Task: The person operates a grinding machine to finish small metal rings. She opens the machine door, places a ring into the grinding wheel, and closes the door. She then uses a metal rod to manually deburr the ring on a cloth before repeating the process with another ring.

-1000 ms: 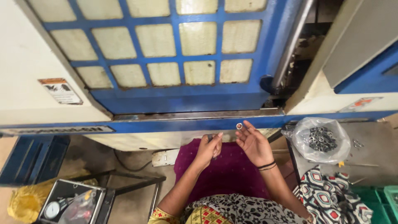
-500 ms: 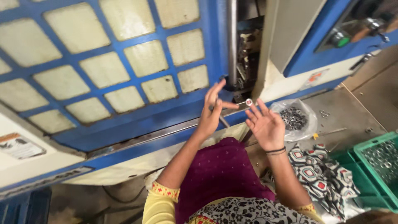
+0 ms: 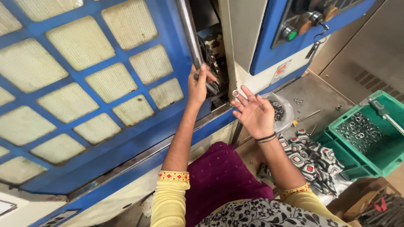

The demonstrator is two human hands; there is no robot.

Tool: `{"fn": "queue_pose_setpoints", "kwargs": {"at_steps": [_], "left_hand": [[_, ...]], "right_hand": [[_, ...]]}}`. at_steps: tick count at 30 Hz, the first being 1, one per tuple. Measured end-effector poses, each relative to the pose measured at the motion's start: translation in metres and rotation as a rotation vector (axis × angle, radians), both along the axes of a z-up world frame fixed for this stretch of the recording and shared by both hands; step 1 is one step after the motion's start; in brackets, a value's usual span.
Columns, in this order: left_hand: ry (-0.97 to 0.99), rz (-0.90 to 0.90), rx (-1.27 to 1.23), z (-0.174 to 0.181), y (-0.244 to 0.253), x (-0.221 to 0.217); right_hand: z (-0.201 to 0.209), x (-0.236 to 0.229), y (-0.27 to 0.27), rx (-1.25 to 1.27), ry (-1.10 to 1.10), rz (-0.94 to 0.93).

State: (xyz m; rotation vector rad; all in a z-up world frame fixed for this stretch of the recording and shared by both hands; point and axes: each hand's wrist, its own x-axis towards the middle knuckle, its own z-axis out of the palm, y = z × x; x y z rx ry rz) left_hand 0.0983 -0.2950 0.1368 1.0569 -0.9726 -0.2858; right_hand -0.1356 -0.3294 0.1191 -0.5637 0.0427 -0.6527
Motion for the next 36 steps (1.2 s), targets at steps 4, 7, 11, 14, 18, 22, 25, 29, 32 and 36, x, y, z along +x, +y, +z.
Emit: {"fn": "queue_pose_setpoints", "kwargs": {"at_steps": [4,7,11,14,18,22,25,29,32,36], "left_hand": [[-0.149,0.035,-0.065,-0.017,-0.003,0.006],[-0.14,0.052,-0.068,-0.017,-0.004,0.005],[-0.192,0.055,-0.154,-0.014,-0.002,0.001],[-0.104,-0.001,-0.129,-0.011,0.0,-0.001],[-0.104,-0.007,-0.13,-0.013,0.001,-0.001],[-0.108,-0.021,-0.124,-0.014,-0.001,0.0],[-0.121,-0.015,-0.112,-0.014,-0.001,0.001],[-0.129,0.003,-0.135,-0.015,-0.001,-0.001],[-0.187,0.048,-0.104,-0.016,-0.001,-0.002],[-0.14,0.039,-0.089,-0.013,0.0,-0.006]], "right_hand": [[-0.002,0.003,0.002,0.027,0.036,-0.048],[0.002,0.003,0.001,0.036,0.057,-0.058],[0.003,0.001,0.0,0.011,0.045,-0.062],[0.003,-0.001,0.001,0.014,0.076,-0.086],[0.006,-0.001,0.001,0.0,0.068,-0.094],[0.01,0.003,0.0,-0.021,0.078,-0.1],[0.012,0.007,0.003,-0.023,0.08,-0.087],[0.014,0.012,0.004,-0.041,0.093,-0.082],[0.017,0.014,0.006,-0.055,0.099,-0.086],[0.025,0.02,0.007,-0.08,0.101,-0.075]]}}
